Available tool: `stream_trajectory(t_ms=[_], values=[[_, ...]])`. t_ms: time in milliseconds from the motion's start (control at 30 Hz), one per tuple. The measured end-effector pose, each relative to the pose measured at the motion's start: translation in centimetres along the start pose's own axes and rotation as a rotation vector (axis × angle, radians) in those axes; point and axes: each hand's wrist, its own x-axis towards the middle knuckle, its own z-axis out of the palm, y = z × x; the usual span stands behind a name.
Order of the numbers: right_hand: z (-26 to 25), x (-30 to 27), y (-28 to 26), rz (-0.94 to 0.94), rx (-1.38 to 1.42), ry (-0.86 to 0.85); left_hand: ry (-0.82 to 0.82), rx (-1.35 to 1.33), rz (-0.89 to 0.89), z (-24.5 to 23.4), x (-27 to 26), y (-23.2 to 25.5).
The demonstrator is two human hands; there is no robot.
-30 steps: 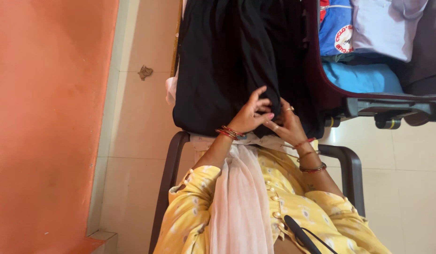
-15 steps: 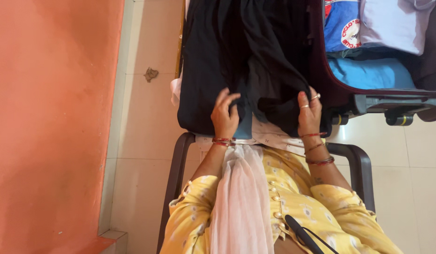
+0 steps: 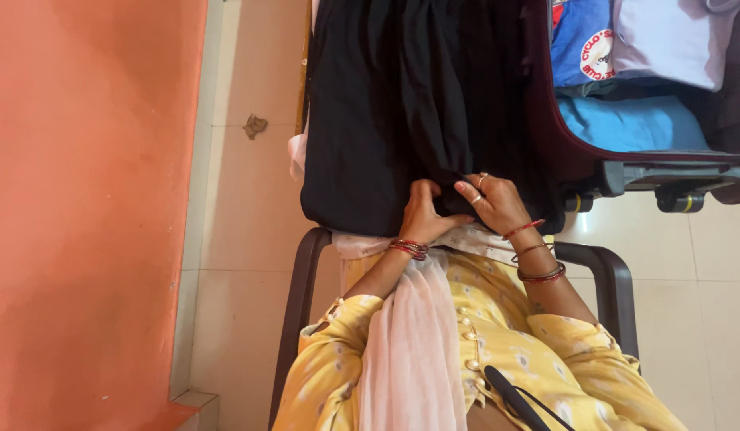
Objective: The person folds a pair of trousers and a shirt by hand, smoothing the fabric after each fold.
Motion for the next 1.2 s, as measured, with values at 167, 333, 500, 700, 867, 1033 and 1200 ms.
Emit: stream_trajectory(t_ms=[167, 333, 500, 700, 867, 1033, 1200], values=[[-1.6, -0.4, -1.2, -0.192, 0.209, -0.129, -0.311, 0.089, -0.380, -2.0, 0.4, 1.7], [-3.7, -1.2, -0.5, -0.279, -0.054, -0.188, -0.163, -0.166, -0.288, -4.9, -0.5, 3.8], [-2.4, -2.2, 3.3, -0.242, -0.214, -0.445, -0.348, 0.559, -0.387, -8.4, -1.1, 2.3], [-2.3, -0.8, 4.9, -0.123, -0.127, -0.280, -0.132, 0.680, -0.216, -8.7, 1.2, 3.3], [-1.2, 2.9, 6.3, -0.066, -0.412, -0.020, -0.067, 0.769, 0.192, -4.3, 6.1, 1.2], [1.1, 2.1, 11.6, 0.110, -0.611, -0.235, -0.318, 0.921, -0.134, -3.9, 7.4, -3.5], [2.2, 1.4, 13.9, 0.212, -0.594, -0.292, -0.294, 0.687, -0.179, -4.2, 7.5, -6.1]])
